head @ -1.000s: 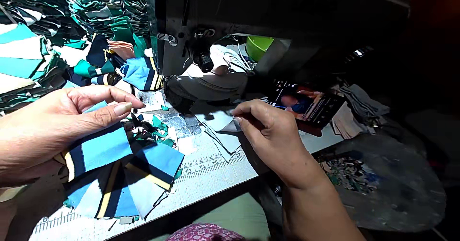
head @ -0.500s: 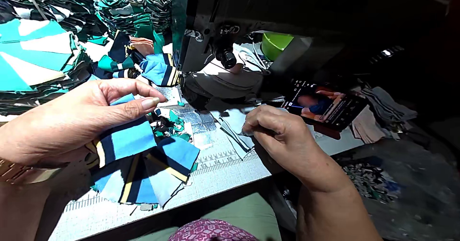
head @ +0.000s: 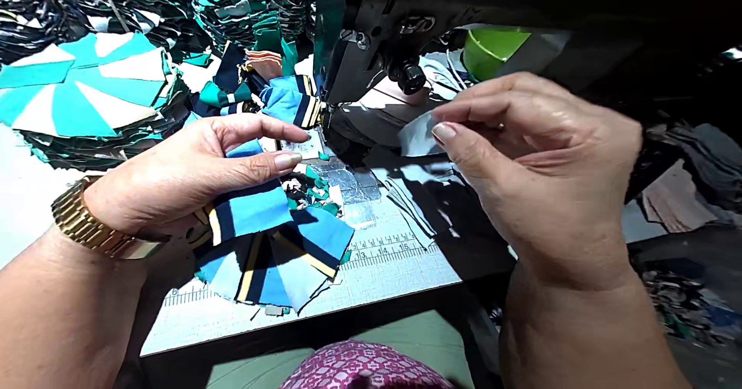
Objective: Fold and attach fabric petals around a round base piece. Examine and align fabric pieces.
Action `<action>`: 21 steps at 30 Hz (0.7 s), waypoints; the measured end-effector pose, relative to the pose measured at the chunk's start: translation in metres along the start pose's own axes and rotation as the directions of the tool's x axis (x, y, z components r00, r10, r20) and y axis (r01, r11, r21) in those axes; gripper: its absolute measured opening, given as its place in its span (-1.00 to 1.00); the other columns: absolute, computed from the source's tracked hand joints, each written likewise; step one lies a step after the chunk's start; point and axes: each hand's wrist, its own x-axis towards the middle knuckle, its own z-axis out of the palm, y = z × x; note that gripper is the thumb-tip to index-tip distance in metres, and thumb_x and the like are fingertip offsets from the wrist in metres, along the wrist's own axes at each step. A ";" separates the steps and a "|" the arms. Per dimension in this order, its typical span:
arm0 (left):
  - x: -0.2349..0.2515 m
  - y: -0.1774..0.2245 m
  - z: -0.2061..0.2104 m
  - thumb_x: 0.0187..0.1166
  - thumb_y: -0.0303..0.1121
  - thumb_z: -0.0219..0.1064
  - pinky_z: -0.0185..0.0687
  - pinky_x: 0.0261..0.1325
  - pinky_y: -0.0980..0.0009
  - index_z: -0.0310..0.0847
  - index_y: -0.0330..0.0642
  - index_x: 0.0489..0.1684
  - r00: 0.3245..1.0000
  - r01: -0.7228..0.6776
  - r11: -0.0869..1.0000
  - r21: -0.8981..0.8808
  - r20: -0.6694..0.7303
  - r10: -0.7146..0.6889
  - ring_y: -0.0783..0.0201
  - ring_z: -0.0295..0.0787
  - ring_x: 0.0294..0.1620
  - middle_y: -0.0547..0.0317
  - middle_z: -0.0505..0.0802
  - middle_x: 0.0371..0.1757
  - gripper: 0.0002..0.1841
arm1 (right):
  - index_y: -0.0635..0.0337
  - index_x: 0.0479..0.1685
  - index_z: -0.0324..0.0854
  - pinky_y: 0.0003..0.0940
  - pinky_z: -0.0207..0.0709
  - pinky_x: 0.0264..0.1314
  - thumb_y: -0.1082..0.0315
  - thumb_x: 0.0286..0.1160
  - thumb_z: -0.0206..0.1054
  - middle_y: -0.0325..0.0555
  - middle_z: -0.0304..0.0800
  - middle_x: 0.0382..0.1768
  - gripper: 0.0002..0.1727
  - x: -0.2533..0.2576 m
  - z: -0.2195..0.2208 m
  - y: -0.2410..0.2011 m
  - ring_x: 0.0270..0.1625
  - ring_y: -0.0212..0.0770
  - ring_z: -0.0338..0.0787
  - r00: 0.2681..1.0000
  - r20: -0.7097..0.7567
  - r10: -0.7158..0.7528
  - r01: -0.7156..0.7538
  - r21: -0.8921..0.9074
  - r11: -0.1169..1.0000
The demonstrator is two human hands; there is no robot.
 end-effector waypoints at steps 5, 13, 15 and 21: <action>0.000 0.000 0.002 0.54 -0.49 0.37 0.81 -0.13 0.64 0.50 -0.07 0.60 0.988 -0.117 0.992 0.048 0.104 0.112 0.52 0.86 -0.14 0.30 0.87 0.09 -0.44 | 0.41 -0.08 0.76 -0.55 0.78 0.07 0.63 0.40 0.42 -0.09 0.80 -0.08 -0.84 0.013 0.033 -0.039 -0.05 -0.40 0.82 0.998 0.009 -0.057 0.053 0.230 0.972; 0.000 -0.001 -0.009 0.65 -0.35 0.35 0.58 -0.45 0.73 0.79 -0.11 -0.34 0.945 -0.169 0.963 0.209 0.312 0.098 0.59 0.71 -0.46 0.33 0.84 -0.45 -0.84 | 0.39 0.00 0.70 -0.57 0.78 -0.05 0.62 0.44 0.41 -0.16 0.81 -0.09 -0.81 -0.011 0.050 -0.052 -0.13 -0.42 0.82 0.995 0.030 0.090 -0.095 0.364 0.927; 0.000 0.000 -0.012 0.72 -0.29 0.29 0.55 -0.50 0.73 0.77 -0.09 -0.40 0.949 -0.168 0.944 0.284 0.306 0.077 0.60 0.69 -0.51 0.36 0.84 -0.48 -0.75 | 0.33 -0.02 0.70 -0.60 0.78 -0.16 0.58 0.45 0.41 -0.22 0.81 -0.17 -0.83 -0.023 0.053 -0.046 -0.22 -0.45 0.81 0.982 0.045 0.185 -0.189 0.332 0.924; 0.003 -0.004 -0.012 0.80 -0.23 0.16 0.44 -0.61 0.71 0.74 -0.06 -0.51 0.937 -0.227 0.860 0.457 0.344 0.064 0.63 0.61 -0.61 0.41 0.76 -0.60 -0.62 | 0.24 -0.09 0.69 -0.58 0.79 -0.32 0.54 0.44 0.42 -0.23 0.77 -0.25 -0.87 -0.051 0.064 -0.041 -0.35 -0.44 0.80 0.944 0.120 0.308 -0.329 0.250 0.911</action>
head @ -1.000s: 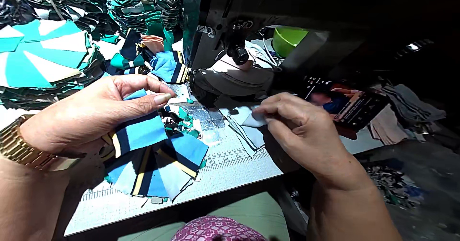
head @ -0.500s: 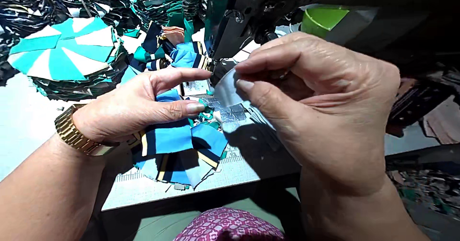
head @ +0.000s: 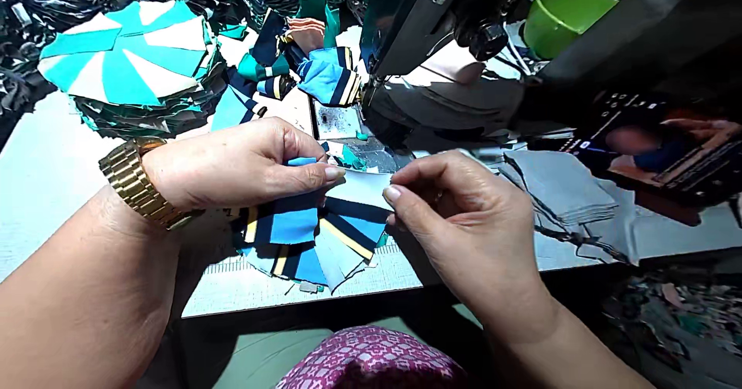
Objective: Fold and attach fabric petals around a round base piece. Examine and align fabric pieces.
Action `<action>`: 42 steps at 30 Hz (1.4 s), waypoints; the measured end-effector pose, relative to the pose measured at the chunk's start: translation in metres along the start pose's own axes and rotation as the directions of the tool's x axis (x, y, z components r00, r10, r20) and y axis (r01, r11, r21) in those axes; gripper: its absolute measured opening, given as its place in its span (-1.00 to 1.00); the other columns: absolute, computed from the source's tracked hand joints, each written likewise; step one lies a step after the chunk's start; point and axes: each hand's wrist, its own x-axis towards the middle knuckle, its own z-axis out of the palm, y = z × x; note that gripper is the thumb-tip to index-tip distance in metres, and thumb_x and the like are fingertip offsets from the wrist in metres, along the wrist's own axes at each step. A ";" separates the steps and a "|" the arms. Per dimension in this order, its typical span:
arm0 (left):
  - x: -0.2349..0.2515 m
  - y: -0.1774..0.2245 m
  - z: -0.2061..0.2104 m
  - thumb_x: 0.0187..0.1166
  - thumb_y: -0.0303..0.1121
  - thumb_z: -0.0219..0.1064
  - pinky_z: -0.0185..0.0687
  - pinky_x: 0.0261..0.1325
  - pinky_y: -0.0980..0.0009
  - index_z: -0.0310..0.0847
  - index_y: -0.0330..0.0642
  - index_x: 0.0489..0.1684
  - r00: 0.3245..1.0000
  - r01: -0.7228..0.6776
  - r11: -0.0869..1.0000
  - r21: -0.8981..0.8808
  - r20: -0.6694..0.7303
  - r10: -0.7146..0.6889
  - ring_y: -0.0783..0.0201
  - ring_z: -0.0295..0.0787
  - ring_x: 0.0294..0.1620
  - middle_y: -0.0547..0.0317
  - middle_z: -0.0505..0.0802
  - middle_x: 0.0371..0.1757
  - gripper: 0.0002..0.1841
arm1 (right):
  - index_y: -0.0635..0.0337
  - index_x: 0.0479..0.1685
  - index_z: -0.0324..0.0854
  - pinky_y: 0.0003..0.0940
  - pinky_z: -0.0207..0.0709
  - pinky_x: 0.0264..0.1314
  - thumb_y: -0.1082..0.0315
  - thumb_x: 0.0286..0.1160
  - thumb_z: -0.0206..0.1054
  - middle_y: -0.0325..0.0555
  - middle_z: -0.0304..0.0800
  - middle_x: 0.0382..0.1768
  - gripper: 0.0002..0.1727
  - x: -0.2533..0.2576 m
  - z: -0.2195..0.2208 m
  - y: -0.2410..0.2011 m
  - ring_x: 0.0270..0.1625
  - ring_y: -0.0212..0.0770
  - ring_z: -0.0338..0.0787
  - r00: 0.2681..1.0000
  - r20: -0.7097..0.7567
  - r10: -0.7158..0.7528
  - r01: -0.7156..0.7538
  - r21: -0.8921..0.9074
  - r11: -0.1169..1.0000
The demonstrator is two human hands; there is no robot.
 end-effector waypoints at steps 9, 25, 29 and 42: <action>0.004 0.004 0.012 0.54 -0.11 0.48 0.27 -0.63 0.61 0.70 0.01 -0.63 0.979 0.195 0.944 0.267 -0.112 -0.171 0.60 0.45 -0.68 0.43 0.62 -0.71 -0.68 | 0.01 -0.24 0.77 -0.58 0.51 -0.38 0.25 0.51 0.38 -0.38 0.66 -0.38 -0.90 0.004 0.000 0.013 -0.38 -0.52 0.63 0.985 0.170 -0.039 0.111 -0.443 0.890; -0.001 0.006 0.003 0.43 -0.04 0.57 0.41 -0.55 0.49 0.73 0.08 -0.51 0.943 0.318 0.880 0.352 -0.210 -0.257 0.53 0.55 -0.62 0.43 0.68 -0.64 -0.74 | 0.07 0.05 0.88 -0.61 0.50 -0.34 0.30 0.54 0.36 -0.23 0.63 -0.20 -0.76 0.006 -0.015 0.011 -0.29 -0.46 0.61 0.966 0.227 -0.127 0.222 -0.469 0.855; -0.006 0.007 -0.003 0.51 -0.15 0.50 0.38 -0.65 0.63 0.70 0.05 -0.51 0.955 0.188 0.978 0.090 -0.249 -0.161 0.57 0.56 -0.65 0.41 0.70 -0.64 -0.78 | 0.23 0.05 0.84 -0.52 0.63 -0.14 0.39 0.55 0.33 -0.06 0.72 -0.12 -0.76 0.011 -0.046 0.004 -0.18 -0.36 0.70 0.973 0.162 -0.162 0.222 -0.486 0.845; -0.005 -0.004 -0.004 0.81 -0.23 0.09 0.78 -0.18 0.65 0.67 0.13 -0.07 0.974 -0.032 0.738 -0.674 -0.187 -0.129 0.61 0.82 -0.24 0.41 0.86 -0.25 -0.81 | 0.13 -0.11 0.88 -0.65 0.67 0.13 0.31 0.40 0.41 -0.20 0.79 0.06 -0.79 -0.012 -0.118 0.027 0.11 -0.45 0.77 0.940 0.330 -0.089 0.235 -0.433 0.870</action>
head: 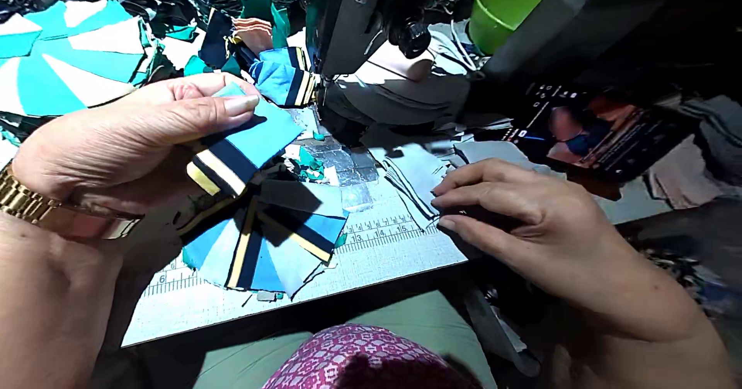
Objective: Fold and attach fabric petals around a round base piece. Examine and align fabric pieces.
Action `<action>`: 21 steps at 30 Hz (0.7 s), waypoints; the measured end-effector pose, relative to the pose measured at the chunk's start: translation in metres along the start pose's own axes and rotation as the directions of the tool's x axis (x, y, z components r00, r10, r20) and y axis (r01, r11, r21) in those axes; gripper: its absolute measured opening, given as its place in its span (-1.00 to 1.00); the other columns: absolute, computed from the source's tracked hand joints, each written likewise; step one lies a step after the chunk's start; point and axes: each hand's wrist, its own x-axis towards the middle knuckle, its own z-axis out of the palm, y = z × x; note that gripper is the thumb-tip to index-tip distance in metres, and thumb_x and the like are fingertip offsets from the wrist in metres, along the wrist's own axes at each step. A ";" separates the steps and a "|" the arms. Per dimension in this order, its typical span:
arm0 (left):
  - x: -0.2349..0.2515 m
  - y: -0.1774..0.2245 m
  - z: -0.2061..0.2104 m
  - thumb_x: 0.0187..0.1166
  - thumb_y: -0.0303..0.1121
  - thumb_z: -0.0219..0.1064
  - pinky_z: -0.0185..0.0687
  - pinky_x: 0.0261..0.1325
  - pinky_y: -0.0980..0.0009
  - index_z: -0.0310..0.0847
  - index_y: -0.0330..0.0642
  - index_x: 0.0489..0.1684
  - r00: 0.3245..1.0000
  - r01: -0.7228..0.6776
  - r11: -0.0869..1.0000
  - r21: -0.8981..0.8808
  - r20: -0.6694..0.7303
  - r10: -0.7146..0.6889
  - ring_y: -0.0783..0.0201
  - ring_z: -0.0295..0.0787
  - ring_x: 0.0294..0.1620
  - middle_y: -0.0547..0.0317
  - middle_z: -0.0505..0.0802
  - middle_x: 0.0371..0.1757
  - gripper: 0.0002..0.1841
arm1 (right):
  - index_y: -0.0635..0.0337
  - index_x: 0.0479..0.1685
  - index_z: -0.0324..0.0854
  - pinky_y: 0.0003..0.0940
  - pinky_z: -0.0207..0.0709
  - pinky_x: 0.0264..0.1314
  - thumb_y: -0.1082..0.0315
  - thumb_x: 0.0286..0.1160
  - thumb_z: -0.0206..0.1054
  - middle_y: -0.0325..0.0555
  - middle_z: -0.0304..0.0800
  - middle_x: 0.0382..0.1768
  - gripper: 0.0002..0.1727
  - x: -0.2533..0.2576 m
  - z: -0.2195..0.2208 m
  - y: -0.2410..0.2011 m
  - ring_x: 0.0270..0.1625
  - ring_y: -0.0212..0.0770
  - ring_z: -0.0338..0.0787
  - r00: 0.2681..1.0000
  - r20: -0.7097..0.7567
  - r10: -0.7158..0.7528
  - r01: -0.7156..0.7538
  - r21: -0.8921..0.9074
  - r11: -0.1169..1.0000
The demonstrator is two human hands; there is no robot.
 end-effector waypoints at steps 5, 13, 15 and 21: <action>0.002 -0.001 -0.001 0.79 -0.32 0.08 0.79 -0.16 0.64 0.64 0.12 0.02 0.999 -0.006 1.000 0.019 0.039 0.005 0.60 0.83 -0.26 0.40 0.87 -0.26 -0.81 | 0.19 -0.20 0.87 -0.67 0.67 0.09 0.40 0.44 0.40 -0.16 0.80 0.00 -0.86 0.002 0.004 0.003 0.05 -0.45 0.78 0.999 -0.043 -0.026 0.027 0.000 1.000; 0.002 0.001 -0.006 0.78 -0.41 -0.01 0.85 -0.09 0.51 0.51 0.17 0.45 1.000 0.022 0.999 0.039 0.014 -0.022 0.49 0.88 -0.11 0.31 0.89 -0.03 -0.62 | 0.18 -0.13 0.84 -0.65 0.65 0.11 0.37 0.42 0.34 -0.17 0.74 0.06 -0.81 0.003 0.006 0.004 0.10 -0.44 0.74 1.000 -0.002 -0.030 0.030 0.008 1.000; 0.002 0.002 -0.005 0.77 -0.42 -0.02 0.85 -0.11 0.51 0.48 0.18 0.48 1.000 0.029 0.998 0.050 -0.012 -0.028 0.50 0.88 -0.12 0.33 0.89 -0.01 -0.60 | 0.19 -0.12 0.84 -0.65 0.65 0.14 0.37 0.40 0.35 -0.16 0.74 0.05 -0.80 0.003 0.007 0.005 0.11 -0.43 0.74 0.999 0.001 -0.042 0.042 -0.001 0.999; 0.002 0.002 -0.003 0.78 -0.45 -0.07 0.86 -0.11 0.47 0.48 0.13 0.49 0.999 0.044 0.997 0.057 -0.011 -0.044 0.43 0.90 -0.13 0.23 0.88 0.01 -0.58 | 0.23 -0.21 0.84 -0.66 0.66 0.13 0.44 0.46 0.35 -0.13 0.77 0.00 -0.86 0.004 0.008 0.006 0.07 -0.42 0.76 0.997 -0.041 -0.058 0.058 0.008 0.998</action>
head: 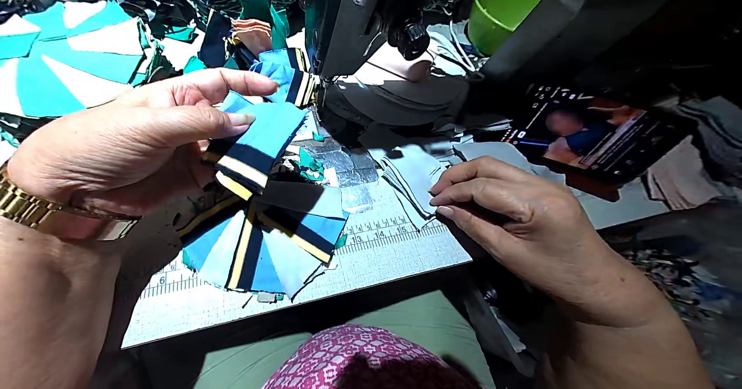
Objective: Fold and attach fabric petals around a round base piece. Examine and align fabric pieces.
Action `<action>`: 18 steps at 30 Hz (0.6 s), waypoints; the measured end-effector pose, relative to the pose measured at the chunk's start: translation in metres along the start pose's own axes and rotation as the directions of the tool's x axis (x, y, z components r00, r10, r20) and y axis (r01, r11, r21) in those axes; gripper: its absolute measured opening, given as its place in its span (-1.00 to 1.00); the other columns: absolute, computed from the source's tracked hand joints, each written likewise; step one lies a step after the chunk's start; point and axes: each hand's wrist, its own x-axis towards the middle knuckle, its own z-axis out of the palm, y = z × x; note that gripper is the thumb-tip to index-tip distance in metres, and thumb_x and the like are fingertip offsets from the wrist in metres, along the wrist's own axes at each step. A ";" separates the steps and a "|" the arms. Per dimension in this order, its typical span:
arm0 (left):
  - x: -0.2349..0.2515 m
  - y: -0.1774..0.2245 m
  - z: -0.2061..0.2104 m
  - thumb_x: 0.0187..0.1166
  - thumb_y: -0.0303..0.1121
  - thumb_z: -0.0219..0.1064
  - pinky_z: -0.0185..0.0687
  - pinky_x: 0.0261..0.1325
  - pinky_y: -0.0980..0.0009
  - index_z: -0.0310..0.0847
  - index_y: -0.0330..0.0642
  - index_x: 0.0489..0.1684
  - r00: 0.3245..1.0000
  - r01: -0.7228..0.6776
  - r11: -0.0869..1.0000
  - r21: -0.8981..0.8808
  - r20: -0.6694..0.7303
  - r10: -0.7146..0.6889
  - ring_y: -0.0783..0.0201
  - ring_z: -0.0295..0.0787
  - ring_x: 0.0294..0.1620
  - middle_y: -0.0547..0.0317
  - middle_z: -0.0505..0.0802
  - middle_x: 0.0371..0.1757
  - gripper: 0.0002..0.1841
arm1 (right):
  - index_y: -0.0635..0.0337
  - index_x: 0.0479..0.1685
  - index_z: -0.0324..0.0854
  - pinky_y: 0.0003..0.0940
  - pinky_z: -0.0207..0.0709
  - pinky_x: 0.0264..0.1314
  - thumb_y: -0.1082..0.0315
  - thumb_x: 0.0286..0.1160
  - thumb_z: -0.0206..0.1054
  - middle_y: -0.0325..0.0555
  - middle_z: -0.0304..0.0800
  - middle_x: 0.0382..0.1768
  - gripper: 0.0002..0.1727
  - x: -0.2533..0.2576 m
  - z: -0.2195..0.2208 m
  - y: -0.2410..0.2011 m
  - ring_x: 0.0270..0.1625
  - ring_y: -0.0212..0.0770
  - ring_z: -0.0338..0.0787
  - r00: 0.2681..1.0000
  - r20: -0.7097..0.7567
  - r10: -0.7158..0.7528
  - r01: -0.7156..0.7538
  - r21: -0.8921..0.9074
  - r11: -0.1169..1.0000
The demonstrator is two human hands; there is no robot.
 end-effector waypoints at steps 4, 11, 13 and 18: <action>0.000 0.000 0.000 0.78 -0.44 -0.06 0.86 -0.18 0.48 0.48 0.15 0.50 0.999 0.019 0.999 0.032 -0.033 -0.018 0.43 0.90 -0.17 0.23 0.88 0.00 -0.58 | 0.22 -0.23 0.84 -0.64 0.67 0.13 0.43 0.45 0.30 -0.14 0.77 0.01 -0.82 0.000 -0.001 -0.001 0.09 -0.42 0.76 1.000 0.003 0.010 -0.010 0.008 1.000; 0.000 0.002 0.007 0.68 -0.40 -0.16 0.75 -0.30 0.54 0.62 0.19 0.17 0.985 0.092 0.995 0.026 -0.151 -0.088 0.49 0.77 -0.33 0.33 0.79 -0.24 -0.59 | 0.23 -0.08 0.73 -0.66 0.62 -0.10 0.40 0.62 0.20 -0.19 0.79 -0.17 -0.81 0.013 0.001 -0.002 -0.18 -0.53 0.73 0.985 -0.106 0.138 -0.140 -0.014 0.990; 0.000 -0.001 0.005 0.70 -0.36 -0.23 0.50 -0.49 0.67 0.70 0.10 -0.02 0.989 0.054 0.998 -0.026 -0.136 -0.057 0.56 0.58 -0.52 0.37 0.69 -0.46 -0.56 | 0.27 0.00 0.69 -0.67 0.63 -0.08 0.41 0.65 0.24 -0.17 0.77 -0.16 -0.83 0.023 0.003 -0.002 -0.20 -0.55 0.72 0.964 -0.193 0.185 -0.181 0.038 0.983; 0.000 0.001 0.018 0.79 -0.24 0.04 0.44 -0.59 0.76 0.72 0.02 -0.04 0.989 -0.020 0.996 0.089 -0.147 0.033 0.65 0.46 -0.65 0.47 0.63 -0.58 -0.73 | 0.22 0.05 0.65 -0.64 0.69 -0.08 0.53 0.49 0.33 -0.31 0.77 -0.12 -0.79 0.064 0.007 -0.023 -0.16 -0.55 0.75 0.953 -0.260 0.155 -0.072 0.303 0.950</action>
